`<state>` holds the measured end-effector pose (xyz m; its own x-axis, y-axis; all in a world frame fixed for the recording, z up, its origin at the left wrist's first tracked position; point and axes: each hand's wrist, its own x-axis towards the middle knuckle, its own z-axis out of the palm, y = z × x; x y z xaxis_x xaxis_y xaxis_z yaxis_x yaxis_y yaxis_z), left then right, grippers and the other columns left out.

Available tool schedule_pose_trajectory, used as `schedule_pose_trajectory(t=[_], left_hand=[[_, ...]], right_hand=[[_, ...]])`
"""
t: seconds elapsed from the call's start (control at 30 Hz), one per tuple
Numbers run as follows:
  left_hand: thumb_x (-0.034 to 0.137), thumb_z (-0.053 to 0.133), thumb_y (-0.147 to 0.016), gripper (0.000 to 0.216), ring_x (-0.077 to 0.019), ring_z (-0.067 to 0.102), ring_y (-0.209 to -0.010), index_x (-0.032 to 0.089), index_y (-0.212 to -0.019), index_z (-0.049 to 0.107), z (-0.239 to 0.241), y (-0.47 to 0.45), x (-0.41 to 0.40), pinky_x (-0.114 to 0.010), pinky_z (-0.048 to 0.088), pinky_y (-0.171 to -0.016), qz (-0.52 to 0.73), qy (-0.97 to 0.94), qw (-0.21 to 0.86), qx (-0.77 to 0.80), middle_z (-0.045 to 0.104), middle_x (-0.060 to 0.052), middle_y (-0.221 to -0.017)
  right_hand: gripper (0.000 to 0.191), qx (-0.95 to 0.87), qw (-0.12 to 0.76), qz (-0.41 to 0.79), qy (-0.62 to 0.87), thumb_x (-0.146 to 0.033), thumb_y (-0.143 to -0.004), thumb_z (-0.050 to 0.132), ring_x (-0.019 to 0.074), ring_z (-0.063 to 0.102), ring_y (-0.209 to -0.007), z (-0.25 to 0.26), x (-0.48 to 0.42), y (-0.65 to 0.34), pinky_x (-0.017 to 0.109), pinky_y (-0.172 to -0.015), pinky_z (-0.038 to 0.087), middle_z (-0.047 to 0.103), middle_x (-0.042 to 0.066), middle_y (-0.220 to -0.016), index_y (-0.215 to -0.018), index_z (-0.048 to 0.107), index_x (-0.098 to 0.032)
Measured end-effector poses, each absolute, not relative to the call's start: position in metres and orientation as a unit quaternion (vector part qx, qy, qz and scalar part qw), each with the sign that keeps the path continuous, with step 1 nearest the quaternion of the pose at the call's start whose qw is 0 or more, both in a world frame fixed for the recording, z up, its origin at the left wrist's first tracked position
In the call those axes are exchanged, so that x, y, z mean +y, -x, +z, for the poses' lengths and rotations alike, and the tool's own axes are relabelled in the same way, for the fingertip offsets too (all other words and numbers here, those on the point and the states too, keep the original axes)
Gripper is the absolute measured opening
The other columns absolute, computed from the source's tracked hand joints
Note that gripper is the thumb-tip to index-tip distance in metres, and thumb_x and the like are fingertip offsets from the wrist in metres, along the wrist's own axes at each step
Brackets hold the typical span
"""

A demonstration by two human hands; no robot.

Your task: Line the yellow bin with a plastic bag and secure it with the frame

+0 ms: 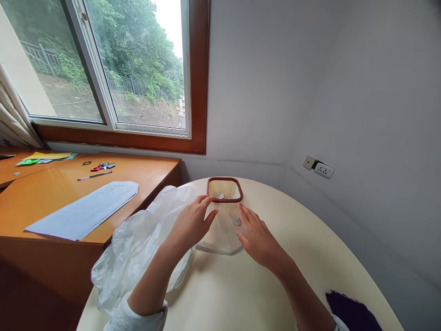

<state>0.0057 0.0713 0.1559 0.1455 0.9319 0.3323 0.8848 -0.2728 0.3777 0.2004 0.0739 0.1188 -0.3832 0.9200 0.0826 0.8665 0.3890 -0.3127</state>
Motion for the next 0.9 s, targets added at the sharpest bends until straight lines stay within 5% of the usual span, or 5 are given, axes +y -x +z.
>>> schedule_pose_trajectory(t=[0.43,0.73,0.9], left_hand=[[0.032,0.045,-0.086,0.018,-0.0191,0.06,-0.085,0.022,-0.094,0.058,0.171,-0.003,0.064,-0.033,0.048,-0.077,0.363,-0.741,0.059,0.562,0.06,-0.004,-0.104],[0.029,0.049,-0.08,0.009,-0.0164,0.057,-0.073,0.021,-0.078,0.053,0.173,-0.011,0.059,-0.028,0.042,-0.062,0.352,-0.761,0.033,0.544,0.061,-0.002,-0.104],[0.025,0.051,-0.075,0.008,-0.0143,0.051,-0.06,0.02,-0.068,0.05,0.17,-0.014,0.049,-0.026,0.037,-0.056,0.319,-0.761,0.031,0.564,0.063,0.0,-0.087]], right_hand=[[0.055,-0.816,0.049,0.057,0.573,-0.026,-0.092,0.027,0.0183,0.017,-0.138,0.075,0.028,-0.252,0.04,-0.112,0.022,0.019,0.008,-0.15,-0.144,0.017,-0.009],[0.064,-0.683,0.005,-0.023,0.73,-0.046,-0.092,0.02,0.0236,0.022,-0.137,0.019,-0.053,-0.364,0.046,-0.112,0.02,0.019,0.014,-0.148,-0.141,0.024,-0.004],[0.067,-0.652,-0.08,0.061,0.751,-0.046,-0.091,0.023,0.0256,0.025,-0.135,0.016,-0.074,-0.389,0.046,-0.113,0.016,0.025,0.016,-0.146,-0.139,0.027,-0.001]])
